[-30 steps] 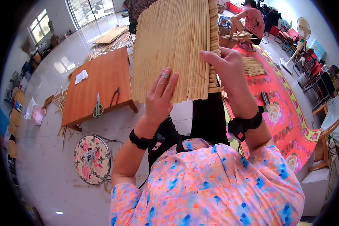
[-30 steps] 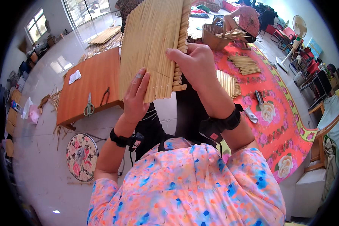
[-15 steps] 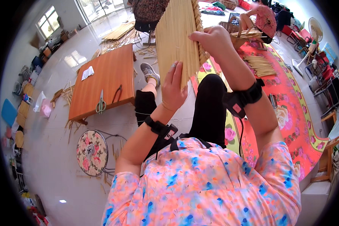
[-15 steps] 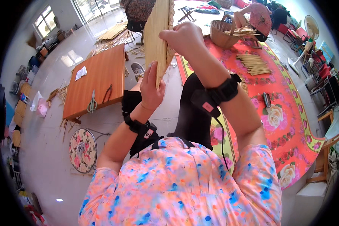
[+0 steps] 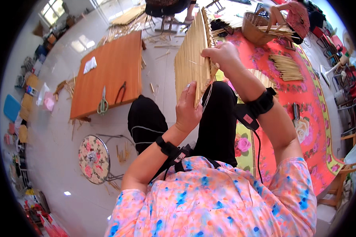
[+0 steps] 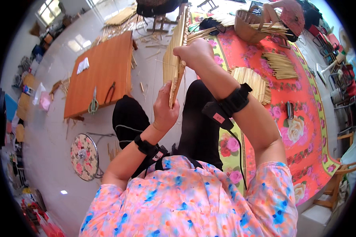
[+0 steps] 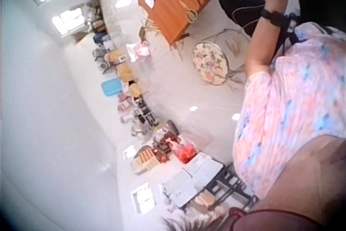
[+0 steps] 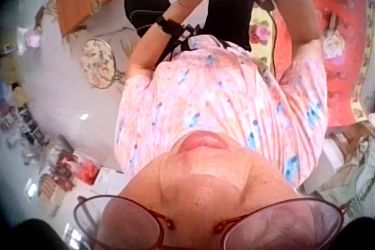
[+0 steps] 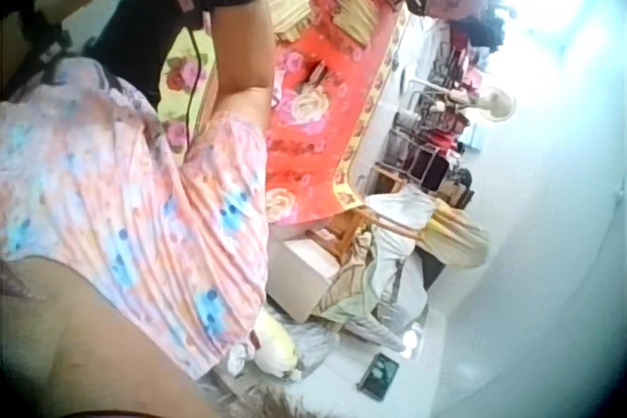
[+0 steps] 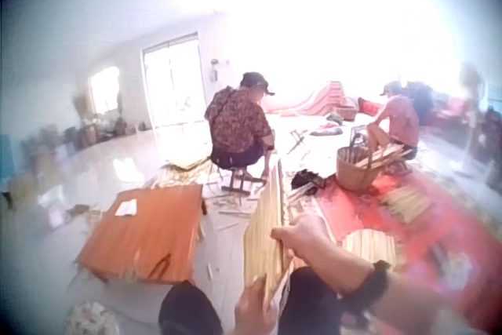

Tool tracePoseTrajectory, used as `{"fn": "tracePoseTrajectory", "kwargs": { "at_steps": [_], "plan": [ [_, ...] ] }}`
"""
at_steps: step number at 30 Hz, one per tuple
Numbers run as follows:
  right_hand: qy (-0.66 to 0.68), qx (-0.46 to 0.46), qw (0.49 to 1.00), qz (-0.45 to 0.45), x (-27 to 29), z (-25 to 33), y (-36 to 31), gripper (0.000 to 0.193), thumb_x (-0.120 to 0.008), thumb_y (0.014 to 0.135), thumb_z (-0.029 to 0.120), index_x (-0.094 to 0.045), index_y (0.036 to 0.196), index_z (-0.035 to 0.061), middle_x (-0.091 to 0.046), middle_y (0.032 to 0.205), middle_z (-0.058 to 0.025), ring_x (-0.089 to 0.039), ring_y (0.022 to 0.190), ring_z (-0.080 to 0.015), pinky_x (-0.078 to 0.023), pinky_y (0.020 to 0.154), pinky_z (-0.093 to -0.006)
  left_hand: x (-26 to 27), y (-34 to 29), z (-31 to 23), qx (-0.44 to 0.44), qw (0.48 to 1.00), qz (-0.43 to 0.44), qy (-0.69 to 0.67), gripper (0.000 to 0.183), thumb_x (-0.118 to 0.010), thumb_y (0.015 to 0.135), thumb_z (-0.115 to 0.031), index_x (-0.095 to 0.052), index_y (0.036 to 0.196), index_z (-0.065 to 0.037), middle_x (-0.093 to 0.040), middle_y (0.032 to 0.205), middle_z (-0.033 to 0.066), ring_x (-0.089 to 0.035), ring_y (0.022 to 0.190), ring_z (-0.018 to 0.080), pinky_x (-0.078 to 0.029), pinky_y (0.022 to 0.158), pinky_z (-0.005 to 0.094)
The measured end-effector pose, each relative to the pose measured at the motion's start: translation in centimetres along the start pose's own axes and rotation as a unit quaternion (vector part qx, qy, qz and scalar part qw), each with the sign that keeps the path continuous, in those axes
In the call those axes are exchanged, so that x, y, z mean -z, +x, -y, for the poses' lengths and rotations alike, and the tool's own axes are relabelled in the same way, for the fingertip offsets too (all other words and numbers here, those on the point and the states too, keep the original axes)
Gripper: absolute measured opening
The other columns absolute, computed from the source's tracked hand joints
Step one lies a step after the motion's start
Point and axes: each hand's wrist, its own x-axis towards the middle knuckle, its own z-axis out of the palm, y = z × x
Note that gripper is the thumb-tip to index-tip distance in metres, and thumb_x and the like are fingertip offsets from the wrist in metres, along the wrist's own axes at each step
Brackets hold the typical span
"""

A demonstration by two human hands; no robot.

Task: The person sits on the floor and weaves a bamboo mat using a needle and white thread. They trim the mat edges with scissors and pliers, then stitch the bamboo strips together along the edge to secure them.

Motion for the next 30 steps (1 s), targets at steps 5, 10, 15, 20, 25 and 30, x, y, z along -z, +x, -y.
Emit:
{"fn": "tracePoseTrajectory", "kwargs": {
  "at_steps": [5,10,15,20,25,30],
  "plan": [
    [0.005,0.008,1.000,0.007,-3.5,-2.4,1.4,0.038,-0.075,0.062,0.034,-0.068,0.061,-0.0027,-0.059,0.050,-0.0093,-0.058,0.045,-0.0193,-0.047,0.047,-0.0345,0.3,-1.4,1.4,0.062,0.995,0.072,0.003,0.071,-0.061,0.073,0.005,-0.036,0.140,-0.001,-0.053,0.119,0.0268,-0.055,0.108,0.0465,-0.049,0.091,0.0449],
    [0.057,-0.005,0.998,0.016,-7.1,-7.3,2.7,0.035,-0.073,0.065,0.032,-0.069,0.064,-0.0025,-0.059,0.049,-0.0112,-0.056,0.043,-0.0176,-0.045,0.046,-0.0345,0.1,-2.9,3.9,0.089,0.983,0.159,-0.023,0.080,-0.065,0.074,0.000,-0.027,0.144,-0.001,-0.040,0.134,0.0290,-0.045,0.120,0.0484,-0.045,0.097,0.0462],
    [0.092,0.011,0.996,0.007,-8.4,-7.1,-0.7,0.033,-0.073,0.067,0.030,-0.069,0.068,-0.0033,-0.058,0.049,-0.0112,-0.055,0.045,-0.0138,-0.042,0.045,-0.0341,3.1,-3.4,4.3,0.147,0.935,0.315,-0.074,0.094,-0.070,0.073,-0.007,-0.014,0.149,-0.002,-0.025,0.147,0.0286,-0.034,0.133,0.0465,-0.042,0.104,0.0446],
    [0.004,-0.019,1.000,0.023,-8.3,-7.2,-4.8,0.021,-0.072,0.074,0.015,-0.068,0.071,-0.0048,-0.063,0.062,-0.0013,-0.055,0.054,-0.0062,-0.043,0.049,-0.0245,7.8,-2.8,5.8,0.146,0.888,0.393,-0.186,0.081,-0.070,0.074,-0.008,-0.030,0.145,-0.004,-0.030,0.146,0.0272,-0.036,0.134,0.0415,-0.036,0.109,0.0412],
    [0.086,-0.028,0.996,-0.002,-8.6,-7.7,-7.2,0.029,-0.073,0.073,0.021,-0.059,0.063,-0.0024,-0.048,0.051,0.0025,-0.041,0.049,-0.0040,-0.032,0.043,-0.0275,13.2,-0.6,9.0,0.206,0.936,0.226,-0.171,0.056,-0.070,0.079,-0.013,-0.052,0.130,-0.003,-0.045,0.137,0.0224,-0.047,0.126,0.0374,-0.040,0.105,0.0384],
    [0.083,-0.049,0.995,0.015,-8.0,-7.9,-8.8,0.021,-0.071,0.078,0.018,-0.066,0.074,-0.0021,-0.053,0.058,0.0061,-0.045,0.055,-0.0025,-0.035,0.047,-0.0245,17.7,-3.8,23.4,0.318,0.942,0.060,0.093,0.054,-0.068,0.085,-0.025,-0.052,0.131,-0.003,-0.044,0.137,0.0275,-0.042,0.129,0.0413,-0.037,0.105,0.0429]
  ]
}}
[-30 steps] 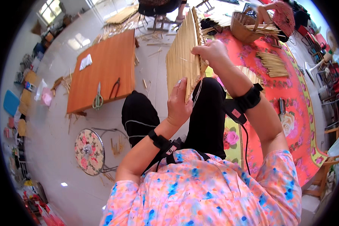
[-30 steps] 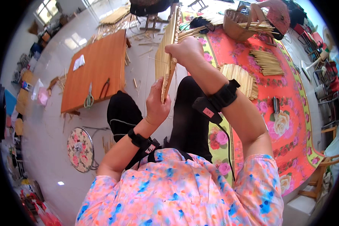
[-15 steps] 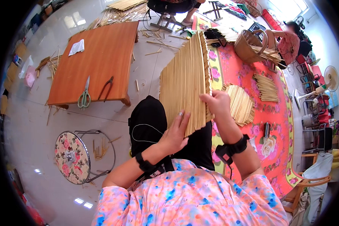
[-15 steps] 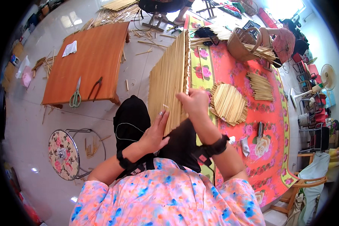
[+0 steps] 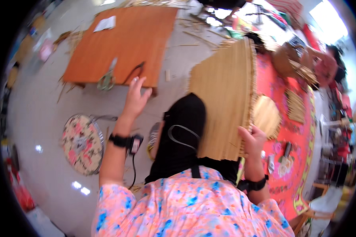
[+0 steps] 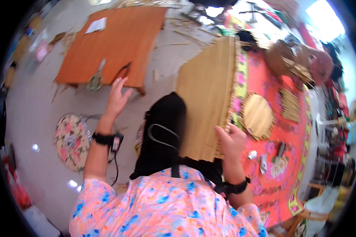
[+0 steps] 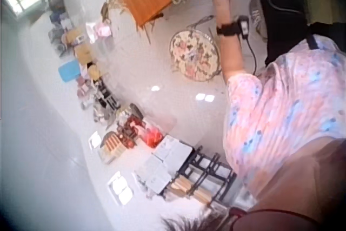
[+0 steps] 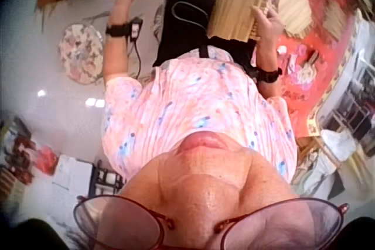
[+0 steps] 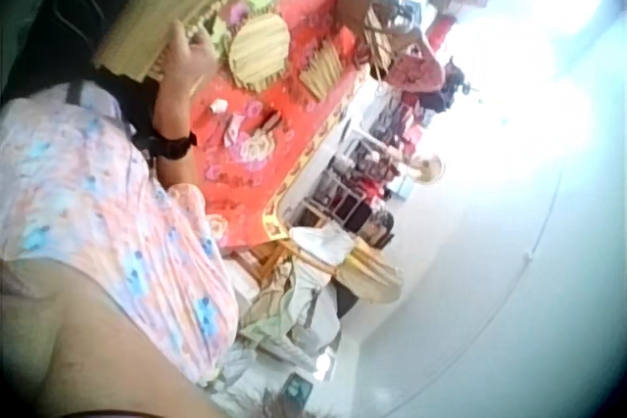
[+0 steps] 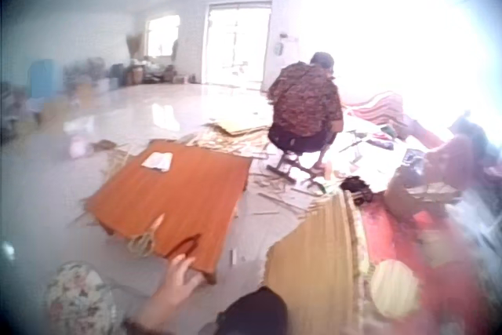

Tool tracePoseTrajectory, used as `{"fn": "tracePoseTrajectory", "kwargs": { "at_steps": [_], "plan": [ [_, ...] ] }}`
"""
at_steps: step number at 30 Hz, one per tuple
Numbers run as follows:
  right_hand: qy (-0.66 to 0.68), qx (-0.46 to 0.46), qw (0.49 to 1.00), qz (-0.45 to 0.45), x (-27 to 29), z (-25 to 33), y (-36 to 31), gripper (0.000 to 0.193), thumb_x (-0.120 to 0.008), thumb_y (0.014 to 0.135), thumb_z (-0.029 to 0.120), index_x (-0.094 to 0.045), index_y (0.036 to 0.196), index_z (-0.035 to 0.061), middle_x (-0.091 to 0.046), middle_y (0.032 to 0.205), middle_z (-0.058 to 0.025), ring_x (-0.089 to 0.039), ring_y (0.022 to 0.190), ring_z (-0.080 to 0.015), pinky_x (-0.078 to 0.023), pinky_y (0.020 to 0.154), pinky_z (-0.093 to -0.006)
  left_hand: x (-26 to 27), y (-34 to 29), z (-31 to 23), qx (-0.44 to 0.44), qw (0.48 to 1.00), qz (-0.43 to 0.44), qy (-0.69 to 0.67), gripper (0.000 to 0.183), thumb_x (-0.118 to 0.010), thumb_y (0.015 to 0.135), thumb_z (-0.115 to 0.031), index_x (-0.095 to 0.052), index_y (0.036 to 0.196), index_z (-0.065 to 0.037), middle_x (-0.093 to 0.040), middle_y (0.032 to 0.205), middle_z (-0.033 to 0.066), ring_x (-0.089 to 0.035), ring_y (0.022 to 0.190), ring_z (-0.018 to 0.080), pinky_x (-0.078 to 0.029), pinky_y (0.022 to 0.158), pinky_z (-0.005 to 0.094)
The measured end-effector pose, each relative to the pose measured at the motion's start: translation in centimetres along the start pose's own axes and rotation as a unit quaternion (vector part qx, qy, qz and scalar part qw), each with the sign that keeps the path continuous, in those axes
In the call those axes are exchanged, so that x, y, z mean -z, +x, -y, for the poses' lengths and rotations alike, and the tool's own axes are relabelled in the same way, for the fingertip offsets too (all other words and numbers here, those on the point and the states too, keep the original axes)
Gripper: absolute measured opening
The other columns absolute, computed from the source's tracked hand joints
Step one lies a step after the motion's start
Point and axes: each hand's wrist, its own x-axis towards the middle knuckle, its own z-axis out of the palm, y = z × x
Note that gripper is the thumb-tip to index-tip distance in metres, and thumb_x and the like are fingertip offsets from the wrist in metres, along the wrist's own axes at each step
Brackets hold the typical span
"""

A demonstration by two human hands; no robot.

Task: The person sits on the floor and weaves a bamboo mat using a needle and white thread. They trim the mat edges with scissors and pliers, then stitch the bamboo strips together along the edge to secure them.

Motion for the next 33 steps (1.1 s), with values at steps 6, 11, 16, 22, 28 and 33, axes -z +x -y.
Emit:
{"fn": "tracePoseTrajectory", "kwargs": {
  "at_steps": [6,11,16,22,28,33],
  "plan": [
    [0.074,-0.021,0.997,0.030,0.9,-1.1,-0.3,0.017,-0.070,0.081,0.008,-0.069,0.092,-0.0050,-0.065,0.075,0.0003,-0.055,0.065,-0.0050,-0.042,0.058,-0.0213,5.3,4.8,14.5,0.144,0.943,-0.092,0.285,0.044,-0.065,0.086,-0.029,-0.056,0.119,-0.001,-0.047,0.125,0.0319,-0.046,0.119,0.0454,-0.039,0.100,0.0509],
    [0.080,-0.022,0.995,0.047,1.1,-0.9,-0.1,0.018,-0.069,0.083,0.006,-0.069,0.096,-0.0056,-0.066,0.079,-0.0005,-0.055,0.067,-0.0051,-0.043,0.060,-0.0213,6.3,5.7,19.7,0.182,0.919,-0.089,0.337,0.036,-0.066,0.085,-0.027,-0.058,0.110,-0.003,-0.050,0.123,0.0228,-0.050,0.114,0.0398,-0.042,0.095,0.0513],
    [0.100,-0.027,0.994,0.020,1.0,-0.6,-0.8,0.018,-0.068,0.083,0.007,-0.068,0.096,-0.0056,-0.064,0.079,0.0009,-0.054,0.066,-0.0051,-0.041,0.059,-0.0210,3.7,7.2,15.1,0.076,0.902,-0.114,0.410,0.037,-0.067,0.085,-0.030,-0.059,0.113,-0.008,-0.053,0.122,0.0172,-0.051,0.114,0.0370,-0.045,0.091,0.0499],
    [0.044,-0.024,0.999,0.013,0.2,0.2,-0.5,0.017,-0.069,0.081,0.015,-0.067,0.086,-0.0015,-0.053,0.066,0.0062,-0.044,0.060,-0.0033,-0.034,0.052,-0.0231,-2.9,8.5,14.1,-0.051,0.931,-0.028,0.361,0.043,-0.067,0.085,-0.036,-0.058,0.118,-0.012,-0.056,0.113,0.0171,-0.056,0.104,0.0381,-0.048,0.086,0.0481],
    [0.090,-0.059,0.994,0.023,-0.2,-0.6,-0.4,0.020,-0.071,0.082,0.020,-0.066,0.085,0.0004,-0.052,0.065,0.0075,-0.042,0.058,-0.0017,-0.031,0.049,-0.0225,-4.9,9.4,13.2,-0.011,0.908,0.048,0.417,0.028,-0.062,0.089,-0.034,-0.057,0.095,-0.007,-0.059,0.097,0.0137,-0.059,0.089,0.0336,-0.049,0.080,0.0443],
    [0.173,-0.087,0.980,0.038,-0.5,0.3,-0.7,0.023,-0.070,0.083,0.020,-0.067,0.093,-0.0012,-0.063,0.075,0.0020,-0.055,0.064,-0.0039,-0.043,0.057,-0.0210,-4.0,7.3,9.2,0.257,0.898,0.191,-0.303,0.026,-0.057,0.094,-0.033,-0.060,0.095,-0.007,-0.062,0.093,0.0059,-0.060,0.088,0.0175,-0.051,0.075,0.0334]
  ]
}}
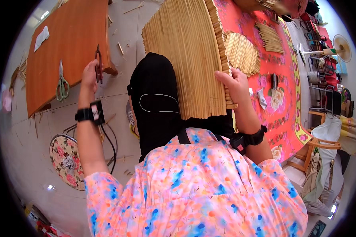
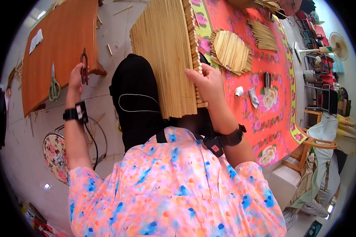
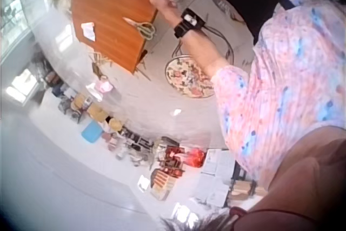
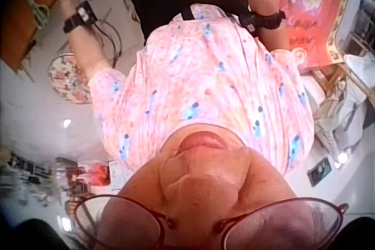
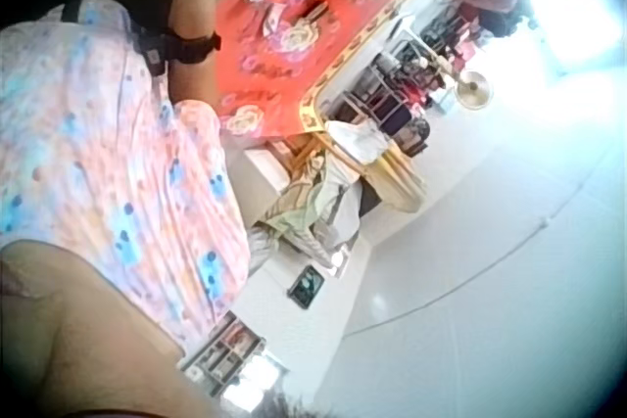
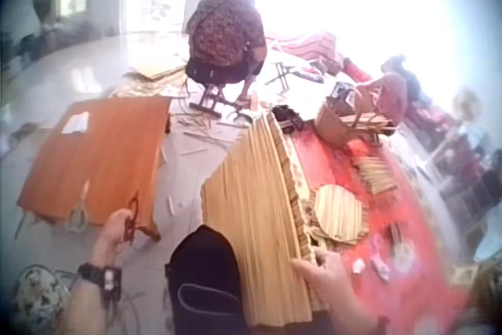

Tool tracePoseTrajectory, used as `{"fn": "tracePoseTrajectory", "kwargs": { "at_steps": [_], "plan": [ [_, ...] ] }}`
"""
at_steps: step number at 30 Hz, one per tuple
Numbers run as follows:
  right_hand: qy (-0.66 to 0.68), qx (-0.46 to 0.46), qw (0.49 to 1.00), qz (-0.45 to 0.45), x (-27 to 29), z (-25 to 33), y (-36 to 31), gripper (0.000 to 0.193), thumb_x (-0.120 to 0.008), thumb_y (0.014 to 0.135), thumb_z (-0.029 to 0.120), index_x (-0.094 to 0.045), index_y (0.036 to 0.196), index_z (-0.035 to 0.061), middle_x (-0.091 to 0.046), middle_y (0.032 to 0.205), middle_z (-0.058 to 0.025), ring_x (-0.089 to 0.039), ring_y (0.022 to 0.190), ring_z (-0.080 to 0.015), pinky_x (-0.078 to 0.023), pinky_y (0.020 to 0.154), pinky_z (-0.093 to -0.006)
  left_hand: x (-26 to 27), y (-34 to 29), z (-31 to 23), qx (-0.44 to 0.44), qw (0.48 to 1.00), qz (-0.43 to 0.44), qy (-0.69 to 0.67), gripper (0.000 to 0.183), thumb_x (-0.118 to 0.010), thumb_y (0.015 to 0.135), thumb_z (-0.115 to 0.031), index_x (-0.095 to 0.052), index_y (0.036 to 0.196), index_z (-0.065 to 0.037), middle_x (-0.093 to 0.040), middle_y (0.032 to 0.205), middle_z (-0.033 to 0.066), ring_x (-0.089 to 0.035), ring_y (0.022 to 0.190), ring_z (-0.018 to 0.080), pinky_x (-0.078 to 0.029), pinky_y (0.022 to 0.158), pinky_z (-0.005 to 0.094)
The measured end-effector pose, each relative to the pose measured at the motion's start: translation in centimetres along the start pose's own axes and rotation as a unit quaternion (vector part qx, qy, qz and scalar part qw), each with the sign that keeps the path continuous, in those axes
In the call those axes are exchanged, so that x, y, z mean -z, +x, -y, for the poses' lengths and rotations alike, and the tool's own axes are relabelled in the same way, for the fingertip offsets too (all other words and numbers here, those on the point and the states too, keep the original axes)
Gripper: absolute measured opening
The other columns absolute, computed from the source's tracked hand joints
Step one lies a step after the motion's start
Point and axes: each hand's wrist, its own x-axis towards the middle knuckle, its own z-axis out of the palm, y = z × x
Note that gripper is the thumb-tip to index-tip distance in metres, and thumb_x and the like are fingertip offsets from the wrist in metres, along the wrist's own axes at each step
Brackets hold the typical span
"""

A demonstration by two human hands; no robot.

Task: The person sits on the floor and weaves a bamboo mat using a needle and white thread. They trim the mat edges with scissors and pliers, then stitch the bamboo strips together along the edge to secure them.

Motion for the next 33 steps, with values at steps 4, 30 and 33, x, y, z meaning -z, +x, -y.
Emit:
{"fn": "tracePoseTrajectory", "kwargs": {
  "at_steps": [4,30,33],
  "plan": [
    [0.004,-0.007,0.999,0.032,0.2,-0.1,0.3,0.030,-0.069,0.084,0.021,-0.065,0.101,-0.0031,-0.066,0.083,-0.0019,-0.060,0.073,-0.0062,-0.048,0.067,-0.0226,-8.4,-12.7,-4.4,-0.076,0.976,0.102,-0.179,0.029,-0.054,0.097,-0.032,-0.061,0.107,-0.006,-0.062,0.101,0.0059,-0.061,0.090,0.0142,-0.051,0.074,0.0308],
    [-0.128,0.034,0.989,0.068,0.3,1.4,0.1,0.034,-0.066,0.081,0.026,-0.064,0.092,-0.0065,-0.061,0.073,-0.0041,-0.055,0.064,-0.0095,-0.046,0.057,-0.0273,-23.5,-26.0,-5.0,-0.374,0.897,0.174,0.158,0.009,-0.063,0.078,-0.004,-0.057,0.079,0.002,-0.046,0.098,0.0158,-0.056,0.078,0.0303,-0.048,0.070,0.0353],
    [-0.119,0.036,0.989,0.075,0.4,1.2,0.1,0.034,-0.067,0.080,0.026,-0.064,0.092,-0.0060,-0.061,0.074,-0.0037,-0.055,0.064,-0.0090,-0.046,0.057,-0.0268,-23.8,-25.9,-5.0,-0.379,0.894,0.174,0.163,0.009,-0.064,0.078,-0.004,-0.058,0.081,0.002,-0.046,0.096,0.0159,-0.056,0.075,0.0304,-0.048,0.068,0.0357]
  ]
}}
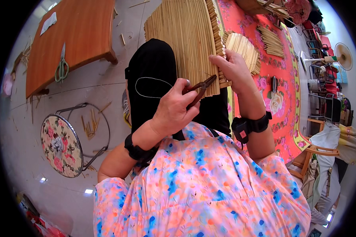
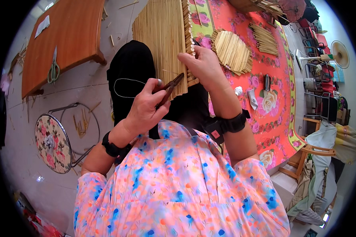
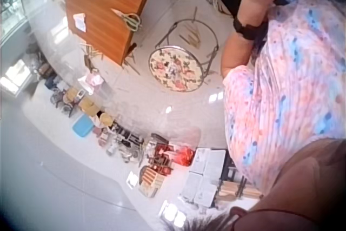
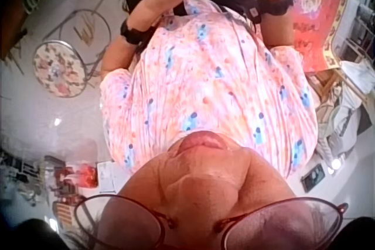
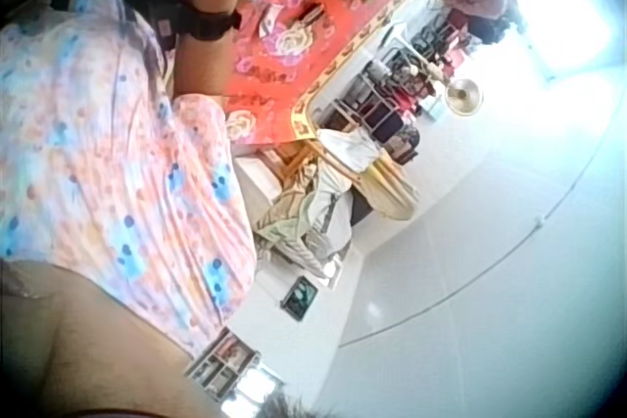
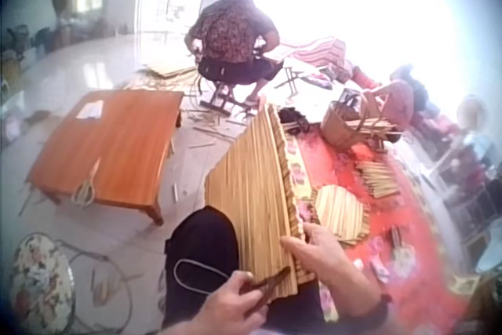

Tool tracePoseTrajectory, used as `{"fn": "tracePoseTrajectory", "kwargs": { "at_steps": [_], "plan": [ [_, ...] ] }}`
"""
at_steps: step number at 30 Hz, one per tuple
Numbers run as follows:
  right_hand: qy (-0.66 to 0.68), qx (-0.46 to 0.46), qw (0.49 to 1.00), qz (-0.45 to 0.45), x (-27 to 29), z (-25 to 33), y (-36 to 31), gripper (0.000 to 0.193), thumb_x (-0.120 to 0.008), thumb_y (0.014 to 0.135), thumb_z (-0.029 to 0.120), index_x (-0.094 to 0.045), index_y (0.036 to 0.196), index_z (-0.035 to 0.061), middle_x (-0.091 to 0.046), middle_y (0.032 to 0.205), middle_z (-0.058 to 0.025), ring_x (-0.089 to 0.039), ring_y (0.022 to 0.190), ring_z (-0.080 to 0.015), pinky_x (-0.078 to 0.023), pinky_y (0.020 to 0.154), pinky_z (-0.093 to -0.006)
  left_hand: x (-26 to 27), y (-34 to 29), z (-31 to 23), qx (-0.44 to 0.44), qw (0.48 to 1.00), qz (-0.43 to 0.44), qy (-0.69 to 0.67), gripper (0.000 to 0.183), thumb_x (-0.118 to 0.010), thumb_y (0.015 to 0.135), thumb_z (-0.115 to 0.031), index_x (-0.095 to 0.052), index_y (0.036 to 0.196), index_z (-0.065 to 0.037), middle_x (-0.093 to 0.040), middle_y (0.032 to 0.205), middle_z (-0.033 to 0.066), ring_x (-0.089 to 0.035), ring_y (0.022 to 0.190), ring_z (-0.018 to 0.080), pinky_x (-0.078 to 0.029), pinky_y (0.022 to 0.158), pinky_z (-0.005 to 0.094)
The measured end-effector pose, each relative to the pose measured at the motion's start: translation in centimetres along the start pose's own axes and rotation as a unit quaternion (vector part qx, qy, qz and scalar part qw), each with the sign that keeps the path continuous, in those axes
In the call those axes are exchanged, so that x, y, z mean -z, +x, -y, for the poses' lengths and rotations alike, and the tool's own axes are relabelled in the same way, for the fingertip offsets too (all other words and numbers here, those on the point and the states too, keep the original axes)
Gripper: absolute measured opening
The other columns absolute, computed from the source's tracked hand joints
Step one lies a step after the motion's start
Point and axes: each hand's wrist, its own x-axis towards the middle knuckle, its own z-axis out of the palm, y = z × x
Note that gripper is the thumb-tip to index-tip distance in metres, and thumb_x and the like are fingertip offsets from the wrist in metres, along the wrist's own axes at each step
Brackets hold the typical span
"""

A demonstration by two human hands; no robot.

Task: The person sits on the floor and weaves a bamboo mat using a needle and white thread. They trim the mat edges with scissors and pliers, then stitch the bamboo strips together along the edge to secure them.

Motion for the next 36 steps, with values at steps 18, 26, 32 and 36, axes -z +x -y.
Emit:
{"fn": "tracePoseTrajectory", "kwargs": {
  "at_steps": [18,26,32,36],
  "plan": [
    [-0.127,-0.021,0.991,0.038,0.9,0.8,0.7,0.027,-0.065,0.075,0.019,-0.066,0.087,-0.0046,-0.061,0.062,-0.0044,-0.057,0.051,-0.0128,-0.047,0.049,-0.0297,6.7,-1.6,-0.6,-0.001,0.983,-0.180,-0.040,0.011,-0.062,0.074,0.003,-0.052,0.071,0.001,-0.045,0.088,0.0109,-0.047,0.068,0.0213,-0.040,0.059,0.0288],
    [-0.093,0.221,0.962,-0.132,1.2,6.0,-1.0,0.031,-0.069,0.087,0.016,-0.065,0.112,-0.0010,-0.068,0.099,-0.0078,-0.062,0.072,-0.0077,-0.052,0.061,-0.0232,9.3,0.7,-1.4,-0.002,0.993,-0.017,-0.113,0.012,-0.059,0.078,0.004,-0.050,0.071,0.001,-0.045,0.089,0.0095,-0.046,0.076,0.0183,-0.041,0.067,0.0271],
    [-0.018,0.192,0.978,0.085,-2.4,9.3,-3.2,0.016,-0.065,0.090,0.008,-0.067,0.102,-0.0021,-0.067,0.080,-0.0018,-0.060,0.067,-0.0046,-0.048,0.057,-0.0197,8.8,2.2,-2.5,-0.031,0.993,0.001,-0.113,0.010,-0.061,0.082,0.003,-0.053,0.075,0.002,-0.047,0.097,0.0084,-0.045,0.070,0.0123,-0.038,0.058,0.0253],
    [-0.022,0.194,0.980,0.049,-2.1,7.9,-2.4,0.011,-0.062,0.092,0.006,-0.069,0.094,-0.0026,-0.065,0.073,-0.0005,-0.055,0.058,-0.0034,-0.044,0.052,-0.0184,10.2,2.1,-1.2,-0.048,0.998,0.024,-0.025,0.011,-0.063,0.084,-0.005,-0.056,0.081,0.003,-0.047,0.095,0.0102,-0.047,0.068,0.0155,-0.040,0.058,0.0284]
  ]
}}
